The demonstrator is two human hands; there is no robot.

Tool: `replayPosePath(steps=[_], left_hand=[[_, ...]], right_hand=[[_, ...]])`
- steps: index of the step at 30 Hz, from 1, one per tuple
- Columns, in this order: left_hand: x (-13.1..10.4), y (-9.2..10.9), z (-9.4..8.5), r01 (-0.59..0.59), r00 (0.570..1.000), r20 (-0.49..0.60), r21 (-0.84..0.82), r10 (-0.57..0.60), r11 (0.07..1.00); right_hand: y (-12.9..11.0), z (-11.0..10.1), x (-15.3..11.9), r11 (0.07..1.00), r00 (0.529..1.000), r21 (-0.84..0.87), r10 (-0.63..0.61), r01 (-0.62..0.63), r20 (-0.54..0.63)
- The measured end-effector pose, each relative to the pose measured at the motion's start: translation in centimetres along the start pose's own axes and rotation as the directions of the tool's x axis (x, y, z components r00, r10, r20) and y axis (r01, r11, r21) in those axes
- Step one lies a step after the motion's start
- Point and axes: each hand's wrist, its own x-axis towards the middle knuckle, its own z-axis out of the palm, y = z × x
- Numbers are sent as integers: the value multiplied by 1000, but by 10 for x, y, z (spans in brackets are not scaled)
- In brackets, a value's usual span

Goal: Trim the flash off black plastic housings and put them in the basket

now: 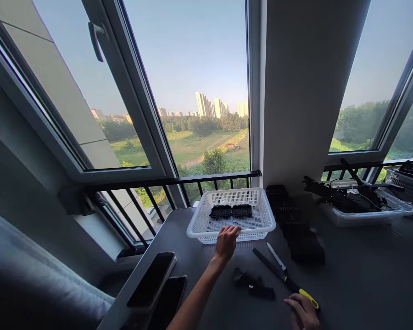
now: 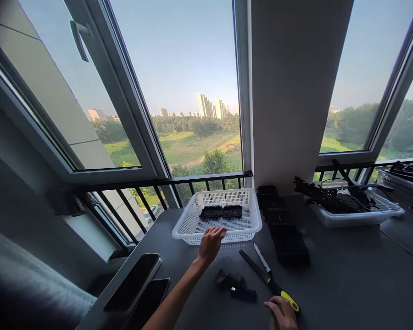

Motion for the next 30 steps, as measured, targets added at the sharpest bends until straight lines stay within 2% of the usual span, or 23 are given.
replayPosePath(steps=[3,5,11,21,26,30], left_hand=[[-9,7,1,-1,1000,-8,4,1,1000],[-14,13,2,-2,1000,-13,10,2,1000],[-15,24,4,12,999,-30,31,-11,999],[2,28,4,62,997,-43,-10,-63,998],[7,28,-4,99,995,-22,-64,-101,993],[8,34,-14,99,995,32,-128,-96,987]], right_hand=[[8,-4,-2,993,991,-6,-115,115,73],[10,-5,-3,990,987,-8,-139,140,84],[-2,-4,-3,1000,993,-7,2,-1,115],[-2,-3,-1,1000,989,-20,-10,13,149],[3,-1,2,994,975,6,-107,108,193],[-1,0,4,999,985,28,-25,20,171]])
